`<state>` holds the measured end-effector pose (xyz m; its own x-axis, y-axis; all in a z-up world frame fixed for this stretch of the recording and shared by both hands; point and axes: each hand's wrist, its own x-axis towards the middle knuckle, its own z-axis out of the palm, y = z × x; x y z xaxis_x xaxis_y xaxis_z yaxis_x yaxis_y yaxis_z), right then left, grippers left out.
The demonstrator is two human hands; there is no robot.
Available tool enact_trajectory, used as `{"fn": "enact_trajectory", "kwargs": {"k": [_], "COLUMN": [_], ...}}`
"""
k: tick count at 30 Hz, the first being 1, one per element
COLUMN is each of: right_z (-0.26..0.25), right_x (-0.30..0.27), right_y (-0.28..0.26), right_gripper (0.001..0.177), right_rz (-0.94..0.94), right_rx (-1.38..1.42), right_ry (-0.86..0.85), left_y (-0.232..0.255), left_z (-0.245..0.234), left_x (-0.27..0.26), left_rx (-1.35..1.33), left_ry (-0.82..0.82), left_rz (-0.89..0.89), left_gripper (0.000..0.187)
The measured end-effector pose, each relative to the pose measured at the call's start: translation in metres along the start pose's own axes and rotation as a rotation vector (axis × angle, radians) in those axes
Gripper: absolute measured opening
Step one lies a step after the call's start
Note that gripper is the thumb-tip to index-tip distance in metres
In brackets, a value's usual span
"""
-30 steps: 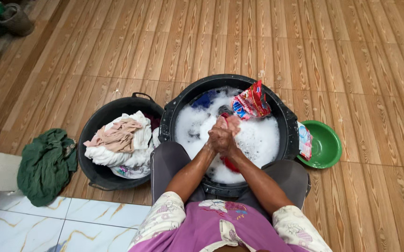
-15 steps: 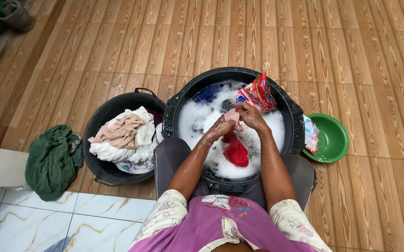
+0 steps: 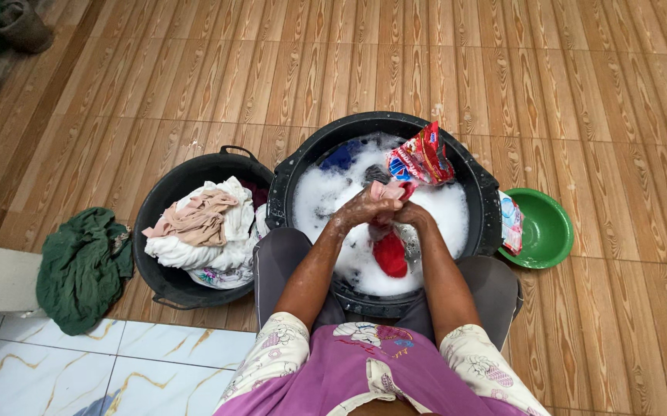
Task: The person sits on the floor and hand-washes a red piece of clothing in a black basin filled with soapy water. They repeatedly scrub, squeeze, and rinse the fabric by hand, occasionally dipping it into the suds.
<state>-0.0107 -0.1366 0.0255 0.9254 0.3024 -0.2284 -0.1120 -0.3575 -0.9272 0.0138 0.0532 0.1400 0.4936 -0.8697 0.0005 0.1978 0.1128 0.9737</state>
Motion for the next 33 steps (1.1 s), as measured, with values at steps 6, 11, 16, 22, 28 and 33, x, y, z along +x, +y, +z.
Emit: {"fn": "enact_trajectory", "kwargs": {"k": [6, 11, 16, 22, 28, 33], "right_z": [0.014, -0.026, -0.025, 0.051, 0.072, 0.069], "right_x": [0.016, -0.001, -0.010, -0.020, -0.025, -0.021], "right_y": [0.011, 0.000, 0.007, 0.023, 0.029, 0.033], "right_gripper": [0.023, 0.030, 0.046, 0.051, 0.061, 0.071], "right_rz": [0.135, 0.393, 0.220, 0.593, 0.776, 0.869], "right_rx": [-0.071, 0.336, -0.515, -0.640, -0.546, -0.452], "right_ry": [0.135, 0.792, 1.021, 0.263, 0.293, 0.472], "left_y": [0.030, 0.028, 0.005, -0.040, -0.121, -0.158], "left_z": [-0.008, -0.040, -0.057, -0.042, -0.031, -0.028], "left_x": [-0.006, -0.012, 0.005, 0.025, 0.049, 0.039], "left_rx": [-0.381, -0.136, 1.028, 0.945, 0.645, 0.260], "left_ry": [-0.094, 0.389, 0.493, 0.676, 0.880, 0.998], "left_rz": [0.264, 0.079, -0.435, -0.226, -0.199, -0.305], "left_gripper": [0.047, 0.062, 0.067, 0.065, 0.062, 0.060]}}
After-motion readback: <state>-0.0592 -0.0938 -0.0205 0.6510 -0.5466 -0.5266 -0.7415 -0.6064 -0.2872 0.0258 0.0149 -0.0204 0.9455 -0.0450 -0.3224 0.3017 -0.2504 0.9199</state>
